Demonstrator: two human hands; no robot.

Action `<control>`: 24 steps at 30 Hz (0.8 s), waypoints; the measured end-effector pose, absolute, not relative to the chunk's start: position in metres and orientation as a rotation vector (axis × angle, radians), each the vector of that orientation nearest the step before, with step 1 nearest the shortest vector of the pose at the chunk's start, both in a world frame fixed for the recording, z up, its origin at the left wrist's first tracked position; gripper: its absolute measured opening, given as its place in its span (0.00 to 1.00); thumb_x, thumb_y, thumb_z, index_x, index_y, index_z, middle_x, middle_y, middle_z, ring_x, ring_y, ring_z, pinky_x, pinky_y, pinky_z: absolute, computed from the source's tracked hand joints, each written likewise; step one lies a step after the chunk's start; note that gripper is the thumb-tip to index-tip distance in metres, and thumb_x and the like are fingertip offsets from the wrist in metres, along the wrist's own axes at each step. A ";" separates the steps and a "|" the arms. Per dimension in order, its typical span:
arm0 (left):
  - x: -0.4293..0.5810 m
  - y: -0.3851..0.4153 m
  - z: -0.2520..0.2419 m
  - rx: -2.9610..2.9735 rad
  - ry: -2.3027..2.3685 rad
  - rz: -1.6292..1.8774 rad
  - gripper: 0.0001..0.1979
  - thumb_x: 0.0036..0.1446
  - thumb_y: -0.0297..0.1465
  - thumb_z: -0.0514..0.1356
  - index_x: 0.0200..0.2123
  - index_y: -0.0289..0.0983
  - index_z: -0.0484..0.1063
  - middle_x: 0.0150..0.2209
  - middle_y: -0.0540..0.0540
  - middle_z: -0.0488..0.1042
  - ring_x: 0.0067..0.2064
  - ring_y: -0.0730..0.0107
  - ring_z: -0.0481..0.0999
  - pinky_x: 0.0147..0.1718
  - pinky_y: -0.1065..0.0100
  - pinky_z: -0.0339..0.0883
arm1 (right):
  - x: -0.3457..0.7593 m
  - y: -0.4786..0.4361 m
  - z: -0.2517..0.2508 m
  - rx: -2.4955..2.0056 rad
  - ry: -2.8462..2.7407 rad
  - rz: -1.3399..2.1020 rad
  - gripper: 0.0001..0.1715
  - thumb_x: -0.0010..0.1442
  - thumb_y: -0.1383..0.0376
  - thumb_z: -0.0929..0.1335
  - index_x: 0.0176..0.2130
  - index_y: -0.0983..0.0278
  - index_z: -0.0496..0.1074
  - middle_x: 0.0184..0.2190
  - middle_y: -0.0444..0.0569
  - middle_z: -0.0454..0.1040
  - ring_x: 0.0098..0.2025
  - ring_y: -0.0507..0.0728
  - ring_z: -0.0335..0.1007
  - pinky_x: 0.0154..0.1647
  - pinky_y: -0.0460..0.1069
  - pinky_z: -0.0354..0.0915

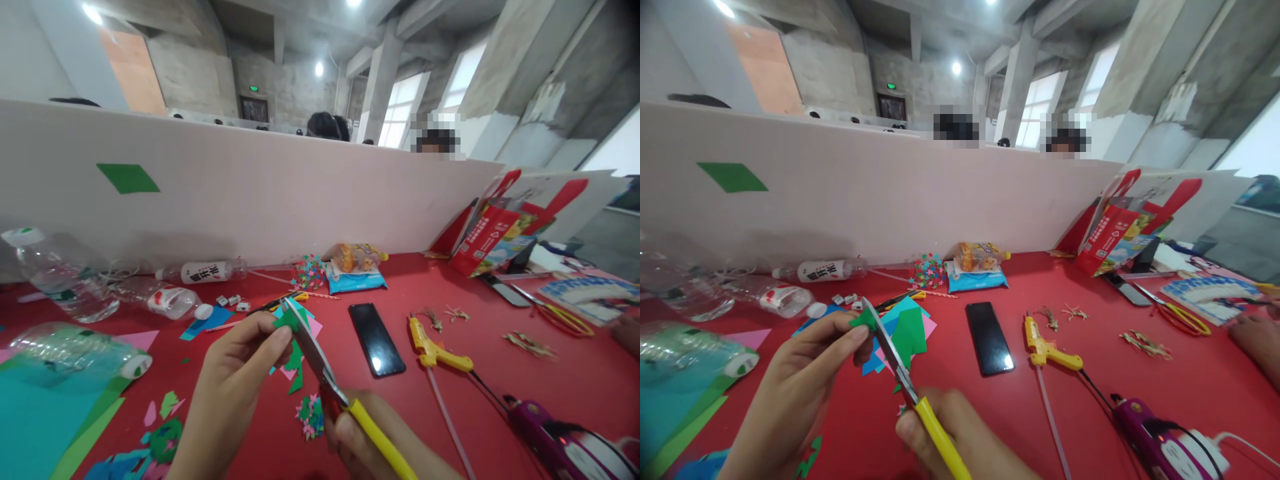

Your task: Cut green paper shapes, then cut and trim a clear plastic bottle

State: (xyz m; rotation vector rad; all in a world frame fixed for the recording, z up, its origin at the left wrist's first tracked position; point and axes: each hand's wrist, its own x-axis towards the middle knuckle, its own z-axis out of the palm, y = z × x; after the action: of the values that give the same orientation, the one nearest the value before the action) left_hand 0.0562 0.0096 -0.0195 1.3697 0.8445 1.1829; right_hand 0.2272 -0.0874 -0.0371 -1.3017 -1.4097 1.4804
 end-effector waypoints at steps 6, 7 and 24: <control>0.056 0.009 -0.017 1.360 0.842 1.163 0.11 0.58 0.34 0.63 0.24 0.39 0.70 0.23 0.54 0.66 0.28 0.74 0.64 0.28 0.73 0.60 | 0.226 -0.089 -0.031 -1.367 -1.438 1.442 0.41 0.53 0.27 0.56 0.29 0.61 0.58 0.20 0.38 0.52 0.22 0.48 0.48 0.22 0.46 0.45; 0.056 0.009 -0.017 1.366 0.842 1.162 0.11 0.58 0.34 0.63 0.24 0.39 0.70 0.23 0.54 0.66 0.28 0.74 0.64 0.28 0.73 0.60 | 0.226 -0.089 -0.031 -1.366 -1.450 1.427 0.41 0.53 0.27 0.57 0.29 0.60 0.57 0.20 0.37 0.51 0.22 0.48 0.47 0.22 0.46 0.45; 0.053 0.008 -0.012 1.360 0.848 1.159 0.11 0.56 0.34 0.64 0.23 0.40 0.71 0.22 0.54 0.67 0.28 0.73 0.65 0.29 0.73 0.61 | 0.236 -0.090 -0.042 -1.325 -1.558 1.275 0.41 0.57 0.30 0.58 0.30 0.64 0.67 0.24 0.42 0.56 0.26 0.51 0.49 0.24 0.45 0.51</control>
State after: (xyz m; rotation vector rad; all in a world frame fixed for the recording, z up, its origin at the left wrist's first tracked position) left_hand 0.0528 0.0083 -0.0124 1.3601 0.8483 1.1590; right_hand 0.2362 -0.0898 -0.0421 -1.3254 -1.5584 1.2745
